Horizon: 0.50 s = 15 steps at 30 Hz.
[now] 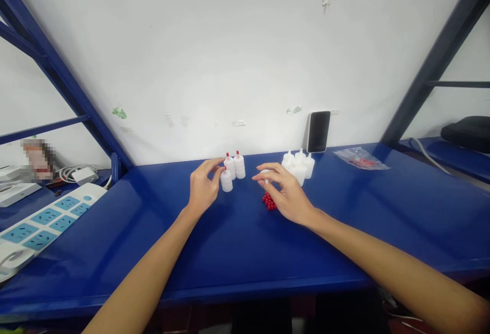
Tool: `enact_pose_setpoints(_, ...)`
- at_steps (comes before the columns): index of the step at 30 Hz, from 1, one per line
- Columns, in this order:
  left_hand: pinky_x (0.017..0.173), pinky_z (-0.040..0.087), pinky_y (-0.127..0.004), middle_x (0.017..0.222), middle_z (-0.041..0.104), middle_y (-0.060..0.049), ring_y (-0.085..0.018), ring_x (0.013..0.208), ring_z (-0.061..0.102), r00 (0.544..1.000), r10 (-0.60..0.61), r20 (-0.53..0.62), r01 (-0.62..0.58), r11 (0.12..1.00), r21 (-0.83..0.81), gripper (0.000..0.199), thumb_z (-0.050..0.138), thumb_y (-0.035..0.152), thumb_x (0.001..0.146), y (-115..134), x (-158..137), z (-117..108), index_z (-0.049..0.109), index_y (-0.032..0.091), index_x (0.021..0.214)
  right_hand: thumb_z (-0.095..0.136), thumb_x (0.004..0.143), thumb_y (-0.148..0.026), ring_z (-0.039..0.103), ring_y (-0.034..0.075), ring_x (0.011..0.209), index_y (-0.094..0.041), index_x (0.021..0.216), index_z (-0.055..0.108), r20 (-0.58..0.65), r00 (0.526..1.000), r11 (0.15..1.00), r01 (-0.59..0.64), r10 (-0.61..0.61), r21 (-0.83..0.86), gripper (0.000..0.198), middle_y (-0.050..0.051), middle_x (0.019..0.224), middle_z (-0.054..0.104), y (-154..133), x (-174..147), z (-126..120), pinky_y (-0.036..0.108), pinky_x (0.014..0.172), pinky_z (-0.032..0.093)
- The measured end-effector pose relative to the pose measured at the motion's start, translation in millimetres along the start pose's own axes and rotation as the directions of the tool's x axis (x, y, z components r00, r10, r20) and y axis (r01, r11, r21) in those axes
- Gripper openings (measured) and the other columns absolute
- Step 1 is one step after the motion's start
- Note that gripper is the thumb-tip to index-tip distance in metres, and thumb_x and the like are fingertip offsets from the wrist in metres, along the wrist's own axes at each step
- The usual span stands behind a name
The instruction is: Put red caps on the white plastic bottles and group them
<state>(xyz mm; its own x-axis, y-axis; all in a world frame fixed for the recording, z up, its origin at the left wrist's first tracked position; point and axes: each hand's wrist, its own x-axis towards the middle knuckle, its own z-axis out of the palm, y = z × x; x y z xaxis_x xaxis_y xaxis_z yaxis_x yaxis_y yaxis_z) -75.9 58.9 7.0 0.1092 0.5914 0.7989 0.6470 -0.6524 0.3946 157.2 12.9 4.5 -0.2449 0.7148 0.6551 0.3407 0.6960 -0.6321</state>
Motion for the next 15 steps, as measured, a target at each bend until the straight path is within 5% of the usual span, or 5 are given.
enact_pose_setpoints(5,0.083,0.054,-0.028,0.1,0.067,-0.004,-0.015,0.09,0.065,0.967,0.235,-0.095,-0.238,0.971,-0.019,0.016,0.062,0.013,0.088,30,-4,1,0.069,0.021,0.1,0.045,0.097,-0.024,0.062,0.015,0.075,-0.023,0.112,0.066,0.096,0.993,0.993,-0.078,0.069,0.091,0.026,0.004,0.097,0.062,2,-2,2,0.031,0.071,0.05)
enact_pose_setpoints(9,0.082,0.055,-0.026,0.1,0.066,-0.004,-0.013,0.09,0.065,0.899,0.437,-0.034,-0.438,0.892,-0.111,0.026,0.062,0.006,0.086,55,-17,11,0.066,0.022,0.106,0.05,0.093,-0.027,0.056,0.015,0.073,-0.02,0.102,0.065,0.171,0.984,0.992,-0.065,0.046,0.107,0.019,0.003,0.088,0.06,-1,-4,3,0.029,0.068,0.045)
enact_pose_setpoints(15,0.078,0.057,-0.023,0.104,0.065,-0.006,-0.012,0.09,0.065,0.858,0.513,0.017,-0.503,0.848,-0.166,0.032,0.058,0.002,0.087,59,-27,20,0.062,0.021,0.113,0.044,0.098,-0.038,0.048,0.015,0.069,-0.018,0.08,0.058,0.222,0.975,0.989,-0.015,-0.019,0.149,0.03,0.0,0.074,0.052,-4,-3,2,0.028,0.065,0.038)
